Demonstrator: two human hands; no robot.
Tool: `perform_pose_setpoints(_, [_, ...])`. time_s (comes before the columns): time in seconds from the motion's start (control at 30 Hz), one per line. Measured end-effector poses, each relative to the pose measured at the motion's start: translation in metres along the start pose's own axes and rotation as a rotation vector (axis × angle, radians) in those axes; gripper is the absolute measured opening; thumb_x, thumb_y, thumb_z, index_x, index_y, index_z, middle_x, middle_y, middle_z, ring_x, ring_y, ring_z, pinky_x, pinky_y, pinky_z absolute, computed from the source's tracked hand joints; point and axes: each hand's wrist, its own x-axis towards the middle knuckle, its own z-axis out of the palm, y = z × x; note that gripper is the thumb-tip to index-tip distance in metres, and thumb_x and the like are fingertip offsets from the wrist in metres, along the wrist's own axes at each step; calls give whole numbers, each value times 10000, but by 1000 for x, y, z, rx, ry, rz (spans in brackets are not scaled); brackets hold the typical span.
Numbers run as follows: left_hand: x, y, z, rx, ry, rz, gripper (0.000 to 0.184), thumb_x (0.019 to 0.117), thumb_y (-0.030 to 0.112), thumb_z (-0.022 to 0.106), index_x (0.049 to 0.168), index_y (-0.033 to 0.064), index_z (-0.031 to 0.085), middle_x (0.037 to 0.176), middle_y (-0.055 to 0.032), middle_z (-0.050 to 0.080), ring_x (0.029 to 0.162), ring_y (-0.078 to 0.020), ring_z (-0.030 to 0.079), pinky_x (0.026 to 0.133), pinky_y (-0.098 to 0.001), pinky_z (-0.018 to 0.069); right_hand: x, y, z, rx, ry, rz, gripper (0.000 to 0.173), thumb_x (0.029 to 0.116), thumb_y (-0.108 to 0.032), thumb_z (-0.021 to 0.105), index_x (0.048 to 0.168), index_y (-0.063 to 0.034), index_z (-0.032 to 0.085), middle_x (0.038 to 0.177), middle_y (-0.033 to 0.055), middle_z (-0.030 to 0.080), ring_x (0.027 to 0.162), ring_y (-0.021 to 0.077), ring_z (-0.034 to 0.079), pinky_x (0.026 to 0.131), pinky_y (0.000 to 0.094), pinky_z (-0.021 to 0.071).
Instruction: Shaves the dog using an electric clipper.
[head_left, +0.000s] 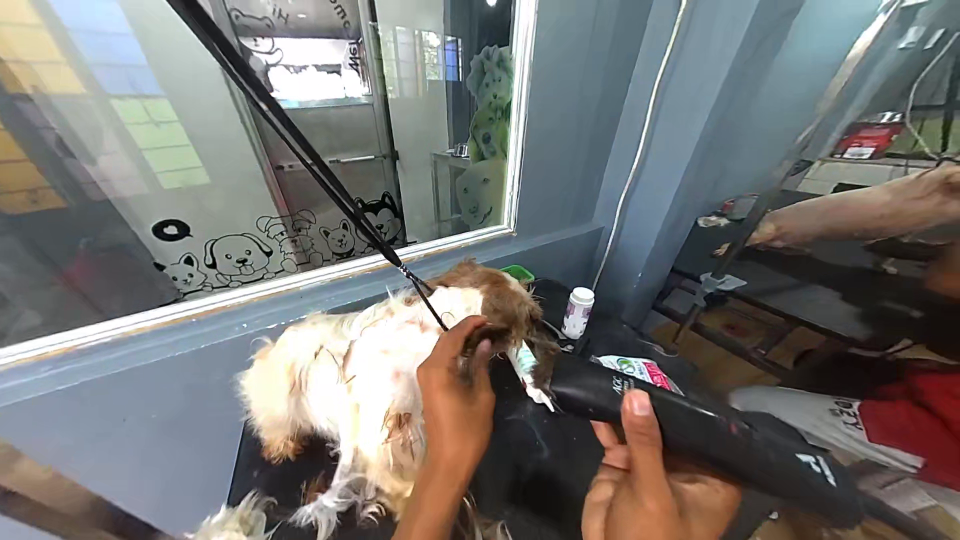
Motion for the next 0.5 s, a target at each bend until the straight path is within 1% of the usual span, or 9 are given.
perform_pose_setpoints(0.03, [5, -8, 6, 127, -54, 78, 370, 912, 92, 735, 1275, 116, 666, 1157, -14, 704, 1080, -147, 664, 921, -360, 584, 4, 0, -3, 0, 19, 15, 538, 910, 11, 690, 1336, -68, 371, 1081, 56, 679, 914, 181, 740, 753, 373, 665])
perform_pose_setpoints(0.1, [17, -23, 19, 400, -159, 179, 573, 825, 160, 824, 1357, 114, 615, 1289, -91, 620, 1228, -296, 553, 996, -494, 506, 12, 1, -10, -20, 37, 48, 537, 920, 20, 678, 1344, -68, 360, 1093, 55, 670, 914, 171, 739, 737, 360, 664])
perform_pose_setpoints(0.13, [23, -30, 26, 539, -201, 213, 659, 780, 199, 865, 1380, 135, 599, 1332, -120, 571, 1251, -350, 515, 985, -541, 479, 16, 1, -13, -31, 36, 62, 551, 918, 18, 680, 1349, -74, 348, 1103, 48, 665, 925, 161, 737, 744, 352, 663])
perform_pose_setpoints(0.17, [29, -38, 34, 675, -222, 254, 698, 753, 214, 884, 1386, 169, 592, 1374, -125, 549, 1266, -364, 508, 985, -553, 463, 19, 1, -17, -39, 34, 75, 538, 919, 20, 681, 1335, -73, 352, 1095, 42, 669, 930, 153, 737, 752, 348, 663])
perform_pose_setpoints(0.27, [47, -56, 51, 939, -187, 411, 692, 744, 89, 814, 1389, 220, 601, 1461, -101, 532, 1264, -336, 542, 945, -516, 468, 26, 2, -29, -60, 11, 102, 503, 915, 13, 679, 1295, -61, 358, 1057, 34, 676, 912, 142, 738, 755, 338, 662])
perform_pose_setpoints(0.33, [60, -57, 52, 921, -215, 459, 706, 723, 91, 838, 1386, 197, 623, 1463, -97, 554, 1272, -354, 556, 943, -528, 502, 30, 4, -38, -73, -3, 122, 520, 913, 14, 681, 1308, -58, 350, 1065, 35, 675, 917, 141, 736, 764, 340, 660])
perform_pose_setpoints(0.4, [67, -57, 45, 773, -273, 478, 648, 753, 43, 805, 1373, 132, 643, 1430, -72, 601, 1284, -356, 547, 951, -521, 509, 33, 4, -45, -78, -6, 158, 511, 917, 29, 666, 1303, -67, 346, 1072, 32, 674, 915, 138, 738, 765, 342, 662])
perform_pose_setpoints(0.43, [68, -56, 40, 684, -291, 473, 608, 773, -5, 771, 1360, 102, 658, 1409, -64, 628, 1290, -343, 557, 977, -512, 508, 33, 4, -46, -72, -3, 179, 493, 918, 37, 658, 1289, -75, 353, 1064, 23, 677, 907, 133, 739, 762, 341, 663])
perform_pose_setpoints(0.5, [70, -54, 28, 527, -285, 433, 456, 843, 5, 711, 1293, 81, 706, 1323, -52, 687, 1242, -278, 612, 1008, -456, 524, 33, 5, -47, -50, -2, 223, 458, 928, 56, 635, 1272, -78, 364, 1052, 19, 681, 894, 136, 742, 756, 344, 664])
